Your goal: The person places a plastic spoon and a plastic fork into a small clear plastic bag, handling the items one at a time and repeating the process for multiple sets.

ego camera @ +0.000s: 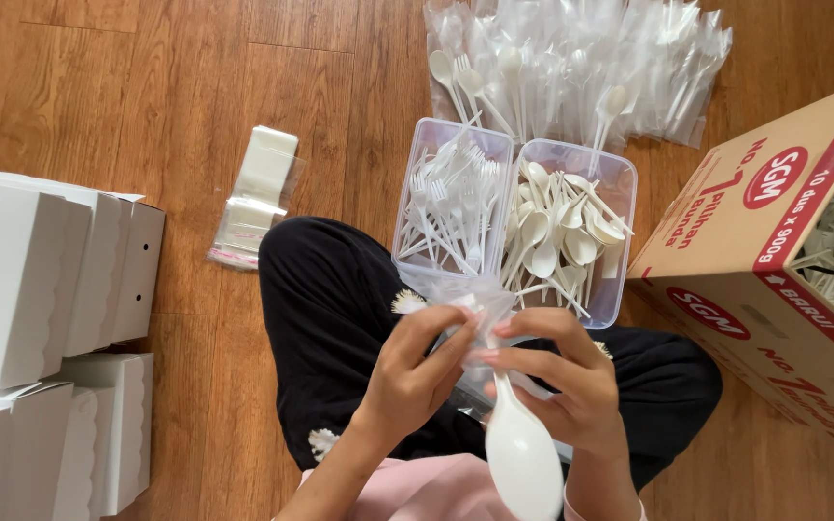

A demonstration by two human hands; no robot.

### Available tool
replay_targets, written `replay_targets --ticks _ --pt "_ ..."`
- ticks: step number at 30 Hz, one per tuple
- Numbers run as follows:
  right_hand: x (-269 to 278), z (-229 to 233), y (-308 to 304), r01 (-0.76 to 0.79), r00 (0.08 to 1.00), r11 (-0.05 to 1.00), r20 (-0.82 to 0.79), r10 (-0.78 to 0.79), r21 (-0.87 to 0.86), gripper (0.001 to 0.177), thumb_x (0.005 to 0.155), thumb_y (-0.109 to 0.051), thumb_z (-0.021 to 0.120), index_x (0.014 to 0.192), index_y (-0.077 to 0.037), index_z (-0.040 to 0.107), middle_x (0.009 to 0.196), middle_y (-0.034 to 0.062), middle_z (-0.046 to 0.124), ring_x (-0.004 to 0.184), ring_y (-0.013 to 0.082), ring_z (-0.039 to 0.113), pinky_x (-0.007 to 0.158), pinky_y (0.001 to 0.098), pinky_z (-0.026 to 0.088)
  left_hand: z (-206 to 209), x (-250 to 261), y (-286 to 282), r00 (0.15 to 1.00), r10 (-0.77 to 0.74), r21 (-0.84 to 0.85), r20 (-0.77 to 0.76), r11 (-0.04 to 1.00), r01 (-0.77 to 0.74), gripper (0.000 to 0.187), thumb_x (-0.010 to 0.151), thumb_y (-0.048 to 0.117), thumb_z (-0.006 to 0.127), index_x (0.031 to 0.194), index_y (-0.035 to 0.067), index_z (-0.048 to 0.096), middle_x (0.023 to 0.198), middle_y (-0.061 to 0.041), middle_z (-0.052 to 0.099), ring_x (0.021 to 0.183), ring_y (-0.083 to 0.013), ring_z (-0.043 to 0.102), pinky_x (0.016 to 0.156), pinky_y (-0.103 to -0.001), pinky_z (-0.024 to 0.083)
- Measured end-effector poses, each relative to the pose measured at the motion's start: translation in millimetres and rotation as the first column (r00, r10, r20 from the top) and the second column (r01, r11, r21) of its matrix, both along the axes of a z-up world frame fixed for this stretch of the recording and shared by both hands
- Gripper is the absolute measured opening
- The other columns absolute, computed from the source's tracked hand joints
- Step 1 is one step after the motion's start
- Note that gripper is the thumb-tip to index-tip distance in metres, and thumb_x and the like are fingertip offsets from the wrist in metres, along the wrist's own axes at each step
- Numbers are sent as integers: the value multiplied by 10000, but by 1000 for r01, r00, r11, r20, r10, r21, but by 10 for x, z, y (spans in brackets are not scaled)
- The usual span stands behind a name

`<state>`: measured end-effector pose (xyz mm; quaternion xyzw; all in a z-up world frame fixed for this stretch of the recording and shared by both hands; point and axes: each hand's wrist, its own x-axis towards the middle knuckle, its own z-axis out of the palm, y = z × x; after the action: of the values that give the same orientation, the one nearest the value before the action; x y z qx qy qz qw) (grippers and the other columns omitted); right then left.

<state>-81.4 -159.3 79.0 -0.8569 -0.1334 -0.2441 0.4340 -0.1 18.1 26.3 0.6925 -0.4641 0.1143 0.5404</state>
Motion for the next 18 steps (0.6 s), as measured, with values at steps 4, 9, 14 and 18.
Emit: replay_targets --ticks 4,9,14,18 --pt "6 -235 -90 73 995 991 53 -80 112 282 876 -225 782 1104 -67 728 1236 159 584 1131 238 654 1011 352 553 1 -2 36 1000 5 43 15 999 -6 328 1087 57 558 1395 -55 541 1175 -209 592 988 -358 648 855 -434 568" --pt "27 -233 -86 132 990 984 39 -138 121 232 910 -218 752 1088 -79 697 1214 167 600 1123 263 667 990 347 599 -30 -10 56 980 -88 56 -177 994 99 366 1089 60 504 1434 -62 492 1300 -256 617 1027 -362 675 877 -394 563" --pt "214 -472 -273 209 973 953 52 -225 221 237 978 -146 698 1181 -35 645 1237 138 592 1179 245 622 1050 349 590 -73 -9 133 938 -104 -121 -332 990 67 365 1089 87 548 1446 16 528 1294 -204 582 1166 -313 634 991 -371 536" --pt "607 -825 -455 526 823 844 -311 -475 103 178 987 -192 661 1151 -152 718 1277 39 604 1250 201 584 1000 394 535 -26 32 220 902 -122 -243 -415 970 19 245 1063 111 599 1294 93 680 1193 -110 593 1125 -258 626 1034 -387 522"
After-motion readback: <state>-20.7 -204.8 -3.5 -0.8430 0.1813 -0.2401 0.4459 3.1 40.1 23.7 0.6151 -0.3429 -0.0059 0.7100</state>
